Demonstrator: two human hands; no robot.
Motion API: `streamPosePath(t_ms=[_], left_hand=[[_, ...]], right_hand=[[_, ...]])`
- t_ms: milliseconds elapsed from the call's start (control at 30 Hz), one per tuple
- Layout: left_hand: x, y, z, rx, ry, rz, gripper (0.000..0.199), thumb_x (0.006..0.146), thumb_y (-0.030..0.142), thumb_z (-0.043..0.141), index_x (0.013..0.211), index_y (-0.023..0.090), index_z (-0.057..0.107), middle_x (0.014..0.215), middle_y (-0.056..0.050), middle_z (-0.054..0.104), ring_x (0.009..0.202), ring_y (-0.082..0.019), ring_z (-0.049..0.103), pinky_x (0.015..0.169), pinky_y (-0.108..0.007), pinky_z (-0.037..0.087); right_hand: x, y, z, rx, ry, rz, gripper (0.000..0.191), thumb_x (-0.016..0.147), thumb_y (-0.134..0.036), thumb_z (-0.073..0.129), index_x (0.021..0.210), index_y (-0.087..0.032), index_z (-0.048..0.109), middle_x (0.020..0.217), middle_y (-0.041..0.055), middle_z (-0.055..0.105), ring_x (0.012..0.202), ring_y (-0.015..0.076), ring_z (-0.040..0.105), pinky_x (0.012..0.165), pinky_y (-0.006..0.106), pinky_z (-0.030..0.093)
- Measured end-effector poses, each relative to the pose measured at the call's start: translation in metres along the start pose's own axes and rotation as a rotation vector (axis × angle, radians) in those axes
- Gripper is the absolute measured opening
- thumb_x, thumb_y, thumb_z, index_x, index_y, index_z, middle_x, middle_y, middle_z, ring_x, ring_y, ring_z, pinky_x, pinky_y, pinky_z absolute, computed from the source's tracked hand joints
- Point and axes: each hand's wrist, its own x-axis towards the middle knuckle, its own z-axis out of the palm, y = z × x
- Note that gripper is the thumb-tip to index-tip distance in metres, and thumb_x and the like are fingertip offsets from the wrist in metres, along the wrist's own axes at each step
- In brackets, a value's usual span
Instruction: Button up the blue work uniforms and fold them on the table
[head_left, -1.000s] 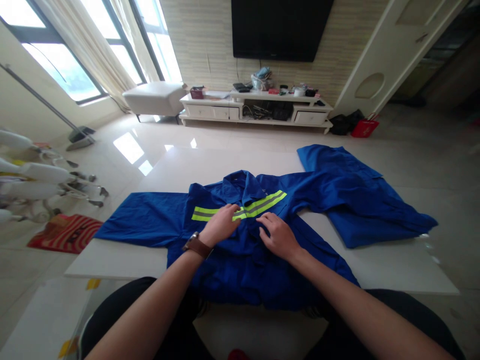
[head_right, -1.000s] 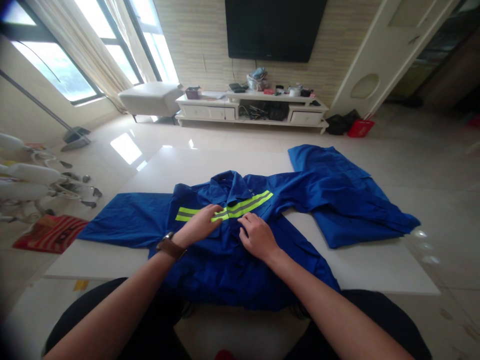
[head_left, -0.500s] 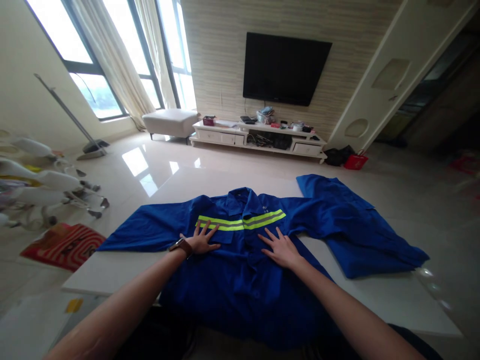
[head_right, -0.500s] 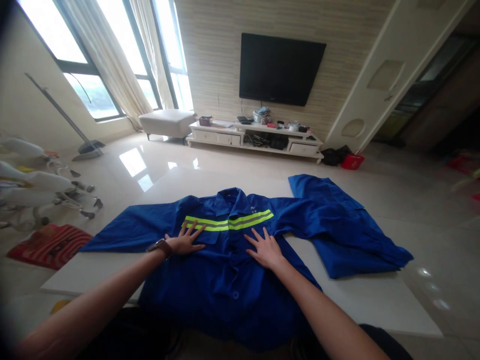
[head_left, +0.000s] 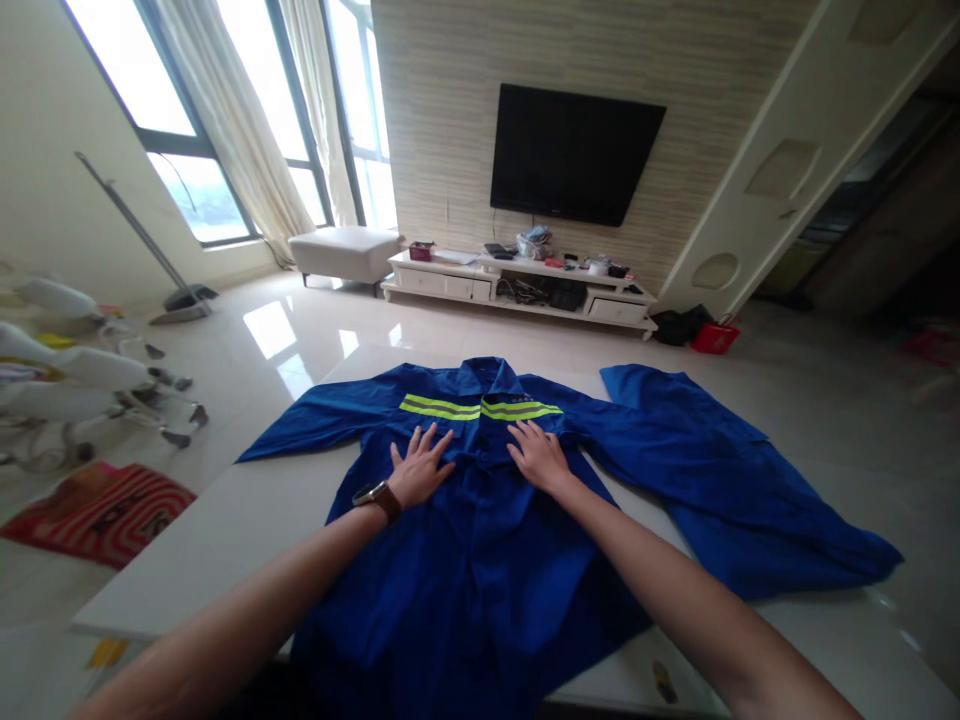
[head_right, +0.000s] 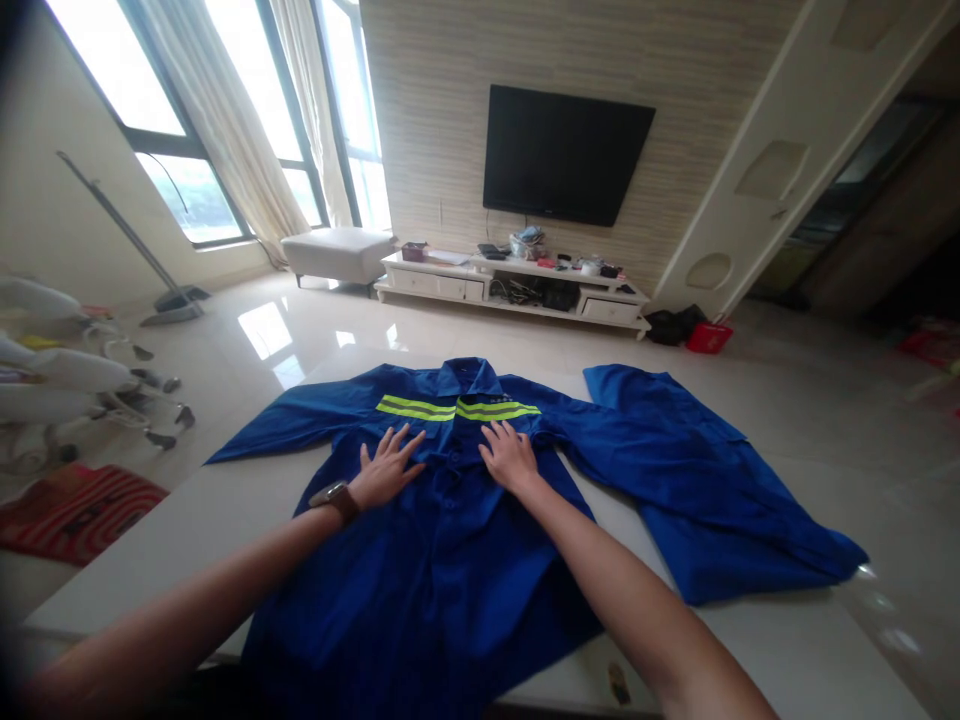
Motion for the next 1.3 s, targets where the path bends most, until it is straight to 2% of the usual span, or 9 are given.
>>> streamPosePath(t_ms=[100,233,367,500,733,900,1033,1133,1300], left_hand=[[-0.061,0.024,-0.001,-0.038,-0.319,0.092,0.089,0.089,0.057,0.054,0.162,0.033,0.01,0.17,-0.008,-0.005,0.153,-0.044,-0.011,0.109,-0.082,0.009],[-0.124,0.038,-0.001,0.016,-0.647,0.046,0.112,0.073,0.064,0.068,0.162,0.031,0.009,0.168,-0.014,-0.009,0.146,-0.057,-0.014,0.098,-0.09,0.017],[-0.139,0.042,0.006,0.056,-0.546,0.052,0.115,0.063,0.05,0.079,0.16,0.038,0.017,0.169,-0.011,-0.006,0.145,-0.059,-0.014,0.088,-0.092,0.025],[-0.139,0.046,0.003,0.043,-0.49,0.054,0.102,0.068,0.049,0.075,0.159,0.033,0.031,0.169,-0.017,0.013,0.148,-0.059,0.009,0.097,-0.083,0.034],[-0.139,0.052,-0.015,0.062,-0.304,0.215,0.039,0.085,0.037,0.055,0.119,0.024,0.069,0.143,-0.017,0.051,0.136,-0.04,0.046,0.102,-0.062,0.047],[-0.128,0.063,-0.001,-0.007,-0.293,0.363,0.074,0.086,0.035,0.057,0.156,0.039,0.033,0.17,-0.001,0.018,0.156,-0.037,0.009,0.119,-0.069,0.021],[-0.12,0.068,0.008,0.086,-0.403,0.299,0.067,0.088,0.038,0.055,0.154,0.036,0.041,0.17,-0.002,0.017,0.155,-0.041,0.011,0.116,-0.075,0.017],[-0.114,0.07,0.006,0.128,-0.475,0.24,0.058,0.088,0.041,0.056,0.145,0.031,0.054,0.164,-0.009,0.035,0.147,-0.042,0.034,0.113,-0.074,0.027],[-0.094,0.075,0.012,0.13,-0.16,0.353,0.057,0.09,0.033,0.053,0.147,0.028,0.05,0.159,-0.011,0.042,0.147,-0.035,0.037,0.119,-0.063,0.027]], right_hand=[[-0.071,0.028,-0.016,0.005,-0.07,-0.057,0.055,0.1,-0.048,0.048,0.153,-0.033,0.041,0.165,0.0064,0.033,0.153,0.0298,0.021,0.117,0.057,0.029],[-0.182,0.064,-0.032,0.045,-0.458,0.041,0.084,0.083,-0.064,0.065,0.156,-0.046,0.028,0.171,0.0038,0.013,0.155,0.0425,0.007,0.113,0.072,0.023],[-0.243,0.063,-0.043,-0.011,-0.576,-0.085,0.107,0.059,-0.041,0.089,0.154,-0.042,0.037,0.167,0.011,0.025,0.15,0.0482,0.023,0.115,0.065,0.028],[-0.268,0.031,-0.056,-0.084,-0.466,-0.14,0.052,0.077,-0.01,0.062,0.127,-0.025,0.065,0.124,0.0137,0.067,0.113,0.032,0.065,0.095,0.042,0.05],[-0.332,0.01,-0.076,0.204,-0.618,-0.151,0.015,0.075,-0.021,0.07,0.087,-0.026,0.077,0.099,0.0037,0.074,0.096,0.0256,0.069,0.087,0.034,0.051],[-0.314,0.09,-0.099,0.584,-0.087,0.331,0.03,0.084,-0.04,0.065,0.108,-0.023,0.074,0.108,0.0072,0.073,0.102,0.0258,0.067,0.089,0.037,0.053],[-0.297,0.18,-0.114,0.973,0.468,0.953,0.019,0.071,-0.025,0.073,0.088,-0.02,0.066,0.087,0.0056,0.069,0.081,0.0216,0.067,0.071,0.032,0.057],[-0.294,0.226,-0.122,1.11,0.62,1.136,0.017,0.078,-0.027,0.067,0.092,-0.021,0.058,0.084,0.0046,0.064,0.069,0.0161,0.065,0.065,0.028,0.057],[-0.278,0.261,-0.123,1.264,0.651,1.247,0.02,0.084,-0.027,0.06,0.102,-0.022,0.054,0.091,0.008,0.06,0.067,0.0162,0.065,0.062,0.028,0.059]])
